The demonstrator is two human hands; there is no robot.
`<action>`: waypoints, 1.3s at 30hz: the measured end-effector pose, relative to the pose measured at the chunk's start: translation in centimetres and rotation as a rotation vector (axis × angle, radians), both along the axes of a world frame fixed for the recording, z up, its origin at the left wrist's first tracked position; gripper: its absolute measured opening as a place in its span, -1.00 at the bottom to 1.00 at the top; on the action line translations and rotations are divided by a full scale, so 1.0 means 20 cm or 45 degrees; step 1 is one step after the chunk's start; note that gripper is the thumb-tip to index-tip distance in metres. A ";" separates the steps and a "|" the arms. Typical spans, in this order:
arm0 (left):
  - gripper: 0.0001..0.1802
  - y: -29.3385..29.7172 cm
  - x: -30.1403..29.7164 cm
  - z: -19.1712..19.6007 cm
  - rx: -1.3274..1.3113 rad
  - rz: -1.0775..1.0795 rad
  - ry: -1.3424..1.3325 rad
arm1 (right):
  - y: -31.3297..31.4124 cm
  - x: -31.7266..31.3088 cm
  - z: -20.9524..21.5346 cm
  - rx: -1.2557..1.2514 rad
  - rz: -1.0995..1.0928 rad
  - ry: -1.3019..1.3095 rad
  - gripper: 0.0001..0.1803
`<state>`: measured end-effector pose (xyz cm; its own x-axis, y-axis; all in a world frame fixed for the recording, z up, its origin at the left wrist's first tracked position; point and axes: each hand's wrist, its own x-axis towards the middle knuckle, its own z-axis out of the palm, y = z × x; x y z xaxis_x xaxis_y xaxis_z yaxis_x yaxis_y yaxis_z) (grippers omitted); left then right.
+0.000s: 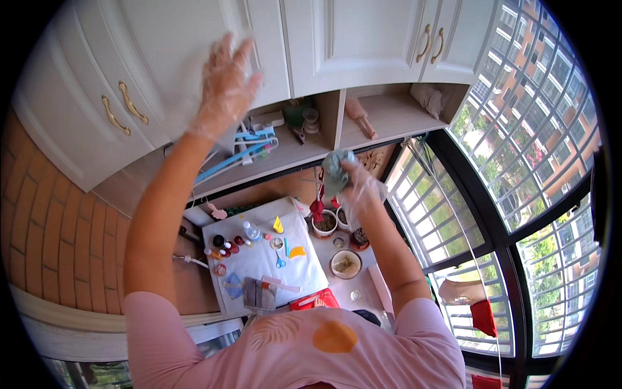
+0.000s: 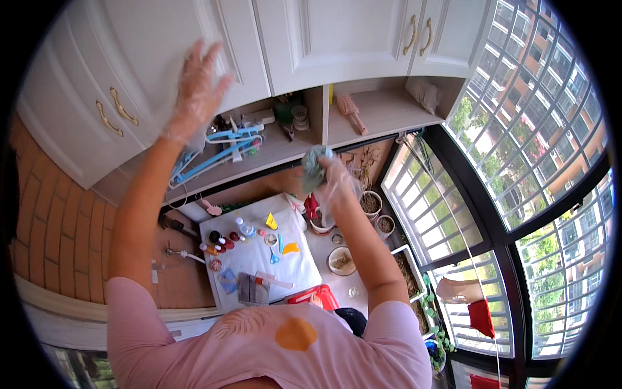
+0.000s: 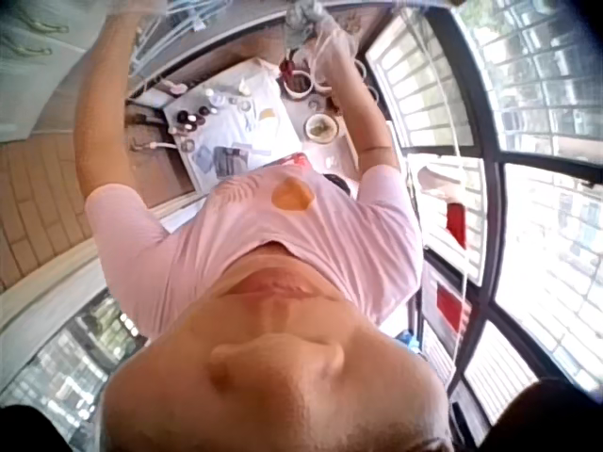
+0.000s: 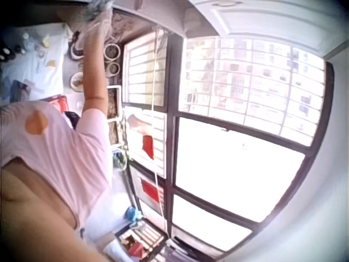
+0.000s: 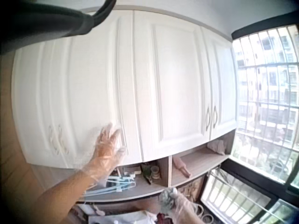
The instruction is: The person wipes the exterior surfaces of white wall-mounted cabinets using a cloth. They open and close the cabinet doors to clean the edges and handles, and at one point, they use a clothes hanger to assist in wiping the top of the cabinet. The person wears transparent gloves throughout the task.
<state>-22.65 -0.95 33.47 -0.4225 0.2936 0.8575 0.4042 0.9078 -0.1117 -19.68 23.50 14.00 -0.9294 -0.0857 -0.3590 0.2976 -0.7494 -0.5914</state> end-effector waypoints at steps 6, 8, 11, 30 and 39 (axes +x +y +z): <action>-0.64 0.12 -0.27 0.40 -0.108 0.112 0.769 | -0.07 -0.45 0.42 1.389 -1.148 1.193 -0.82; -0.60 0.16 -0.29 0.44 -0.187 0.014 0.599 | -0.12 -0.53 0.48 1.699 -1.212 1.578 -0.72; -0.52 0.17 -0.40 0.46 -0.336 -0.101 0.557 | -0.27 -0.66 0.45 1.676 -0.988 1.926 -0.71; -0.43 0.16 -0.69 0.42 0.011 -0.450 0.545 | -0.38 -1.10 2.36 1.544 -1.719 2.161 -0.58; -0.41 0.16 -0.67 0.39 0.121 -0.376 0.555 | -0.28 -1.13 1.97 1.586 -1.546 2.466 -0.60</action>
<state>-36.03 2.17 41.28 0.0676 0.2583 0.9637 0.5784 0.7769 -0.2488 -42.24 17.90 53.40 0.3371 -0.0880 0.9374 -0.7842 0.5247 0.3313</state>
